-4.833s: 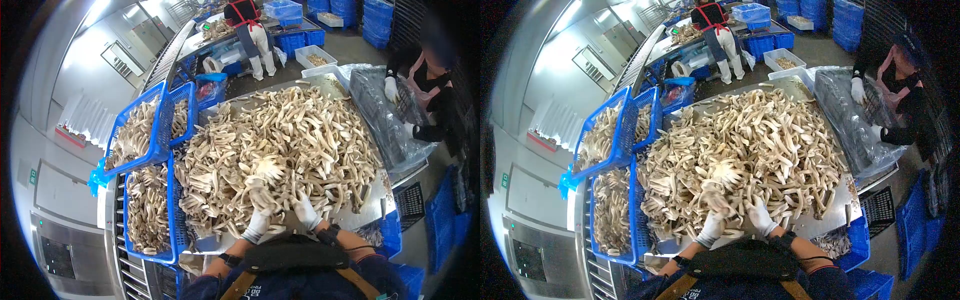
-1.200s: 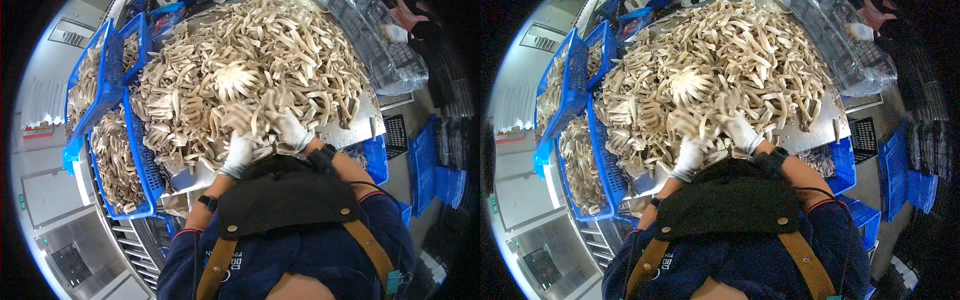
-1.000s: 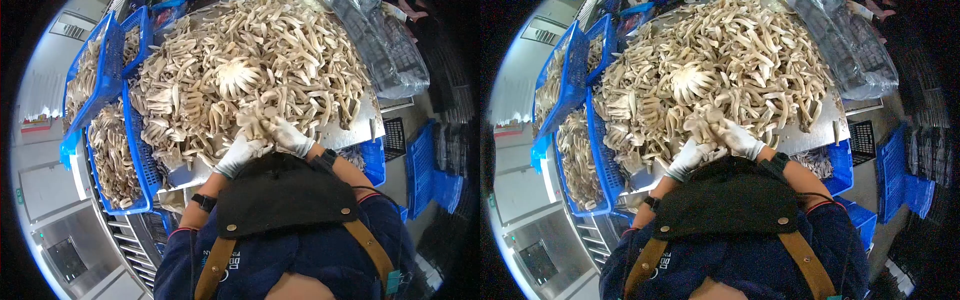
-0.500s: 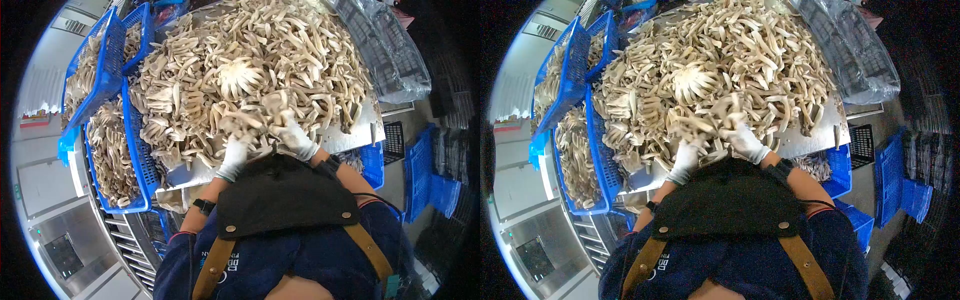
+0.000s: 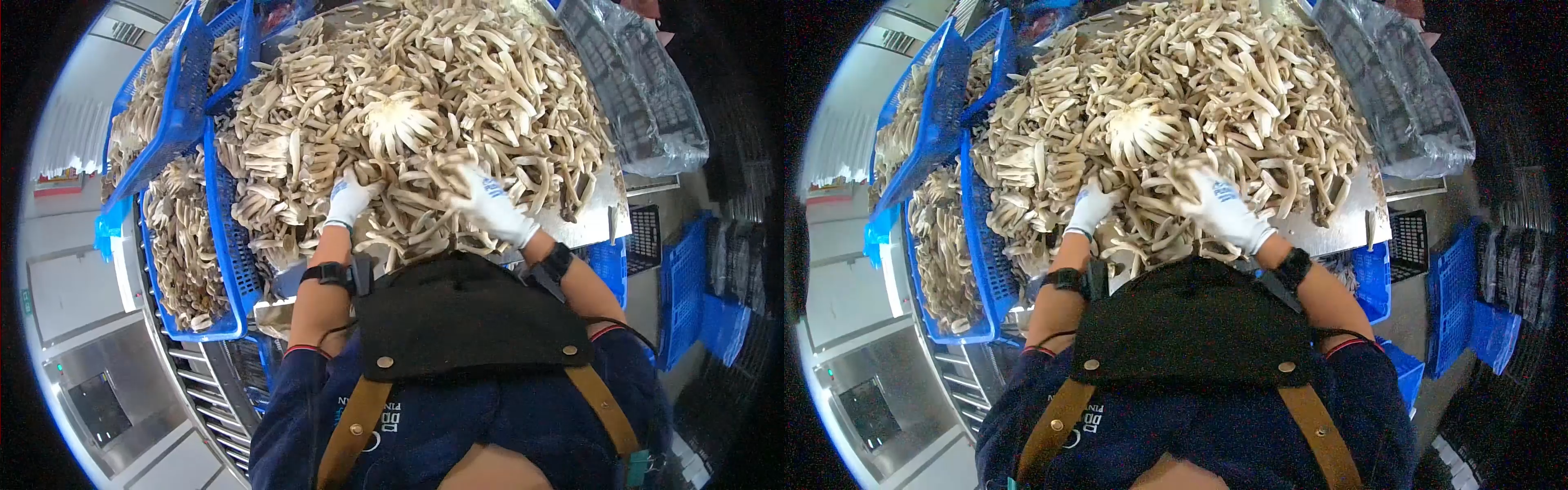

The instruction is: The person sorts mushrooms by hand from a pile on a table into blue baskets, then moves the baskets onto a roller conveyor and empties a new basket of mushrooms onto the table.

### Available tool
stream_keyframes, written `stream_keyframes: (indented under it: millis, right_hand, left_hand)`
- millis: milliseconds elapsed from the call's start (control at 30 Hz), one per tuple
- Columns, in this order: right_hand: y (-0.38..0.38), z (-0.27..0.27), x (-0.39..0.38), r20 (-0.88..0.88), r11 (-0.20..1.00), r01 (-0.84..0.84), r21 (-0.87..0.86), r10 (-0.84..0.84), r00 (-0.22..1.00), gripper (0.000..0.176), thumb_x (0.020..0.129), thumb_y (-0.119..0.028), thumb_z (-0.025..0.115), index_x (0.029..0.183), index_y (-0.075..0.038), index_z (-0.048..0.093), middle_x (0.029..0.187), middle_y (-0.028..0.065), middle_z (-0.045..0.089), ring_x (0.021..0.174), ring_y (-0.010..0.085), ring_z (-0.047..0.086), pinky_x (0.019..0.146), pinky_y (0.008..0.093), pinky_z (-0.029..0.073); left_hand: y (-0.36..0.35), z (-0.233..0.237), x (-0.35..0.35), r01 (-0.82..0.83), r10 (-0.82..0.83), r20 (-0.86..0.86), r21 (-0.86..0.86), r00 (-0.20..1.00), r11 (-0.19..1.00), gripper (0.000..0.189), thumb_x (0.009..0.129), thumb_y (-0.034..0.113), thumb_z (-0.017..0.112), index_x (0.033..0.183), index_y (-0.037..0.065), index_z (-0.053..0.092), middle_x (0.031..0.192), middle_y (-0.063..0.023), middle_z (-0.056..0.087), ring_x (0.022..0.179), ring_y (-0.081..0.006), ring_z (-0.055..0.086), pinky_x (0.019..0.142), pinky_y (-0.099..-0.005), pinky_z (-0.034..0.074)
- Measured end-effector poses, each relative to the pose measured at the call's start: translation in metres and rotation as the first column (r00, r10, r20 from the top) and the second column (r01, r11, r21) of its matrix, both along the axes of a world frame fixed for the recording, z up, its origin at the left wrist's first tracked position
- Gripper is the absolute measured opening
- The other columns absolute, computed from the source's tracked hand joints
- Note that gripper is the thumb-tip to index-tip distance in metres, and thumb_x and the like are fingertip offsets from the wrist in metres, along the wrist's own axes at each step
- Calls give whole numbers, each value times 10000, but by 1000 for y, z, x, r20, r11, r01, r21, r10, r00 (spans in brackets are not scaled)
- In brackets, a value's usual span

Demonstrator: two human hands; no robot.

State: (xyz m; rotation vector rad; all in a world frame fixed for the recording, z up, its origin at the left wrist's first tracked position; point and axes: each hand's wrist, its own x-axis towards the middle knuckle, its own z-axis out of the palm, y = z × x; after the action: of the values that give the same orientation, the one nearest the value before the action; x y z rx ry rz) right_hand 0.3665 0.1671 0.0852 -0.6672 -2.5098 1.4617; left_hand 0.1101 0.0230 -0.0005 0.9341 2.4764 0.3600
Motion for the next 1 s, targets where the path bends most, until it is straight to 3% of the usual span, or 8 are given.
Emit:
stream_keyframes:
  millis: [167, 300, 433, 467, 533, 600, 867, 1000]
  right_hand:
    - [-5, -17, -3, 86, 878, -20, -478, 69, 994, 527, 977, -342, 476, 1321, 54, 442, 1253, 182, 554, 1194, 248, 498, 1012, 316, 380]
    - [-9, -39, -20, -82, 910, -182, -373, 163, 983, 589, 982, -417, 411, 1324, 61, 451, 1312, 255, 499, 1251, 335, 452, 1035, 342, 357]
    - [-9, -3, -34, -69, 832, -192, -521, 183, 981, 570, 996, -409, 421, 1335, 48, 442, 1245, 149, 546, 1124, 231, 501, 1003, 312, 370]
    - [-7, 4, -33, -41, 790, -169, -590, 180, 983, 556, 1002, -398, 429, 1338, 45, 439, 1218, 105, 567, 1077, 187, 522, 990, 299, 377]
    - [-11, 4, -24, -61, 695, -140, -705, 137, 989, 591, 932, -387, 582, 1335, 16, 427, 1226, 116, 544, 1067, 194, 529, 940, 311, 413]
    - [-15, 4, -21, 2, 962, -164, -217, 168, 986, 547, 892, -331, 634, 1305, -14, 468, 1245, 144, 529, 1056, 181, 537, 915, 297, 424]
    - [0, -12, -5, -127, 974, -28, -223, -1, 992, 484, 839, -359, 644, 1128, 18, 551, 977, 198, 631, 906, 334, 613, 803, 377, 472]
    - [-3, -6, 5, -96, 970, -153, 188, 173, 980, 265, 828, -136, 629, 1055, -6, 588, 993, 150, 612, 814, 295, 588, 792, 358, 476]
  left_hand:
    - [-5, 19, 3, -178, -5, 829, 126, 560, 976, 1139, 738, 319, 805, 1508, 36, 16, 1288, -186, 540, 1128, -257, 554, 907, -392, 477]
    - [-24, -18, 25, -454, -62, 996, 86, 67, 887, 634, 722, 167, 798, 1271, 83, 494, 1073, -60, 635, 953, -200, 598, 813, -386, 516]
    - [-8, 74, 79, -154, -26, 760, 165, 649, 974, 316, 779, 72, 688, 1074, 40, 581, 906, -45, 632, 904, -168, 604, 788, -314, 485]
    - [-14, 70, 87, 70, -210, 405, 333, 890, 940, 317, 783, 75, 673, 1084, 53, 579, 976, -106, 625, 949, -224, 599, 831, -335, 473]
    - [-14, 71, 93, 400, -433, -47, 484, 900, 778, 349, 758, 81, 665, 1096, 54, 583, 1078, -168, 579, 1010, -312, 569, 879, -380, 461]
    - [-11, 77, 95, 522, -449, -288, 268, 846, 810, 427, 735, 92, 638, 1155, 52, 570, 1022, -190, 538, 977, -371, 530, 848, -459, 444]
    - [-15, 69, 89, 441, -407, -172, 428, 897, 789, 374, 824, 128, 625, 1164, -23, 591, 1210, -222, 561, 1085, -376, 556, 917, -405, 451]
    - [-13, 125, 95, 172, -224, 488, 151, 844, 974, 549, 813, 201, 658, 1300, 6, 499, 1177, -244, 579, 1047, -342, 596, 910, -396, 458]
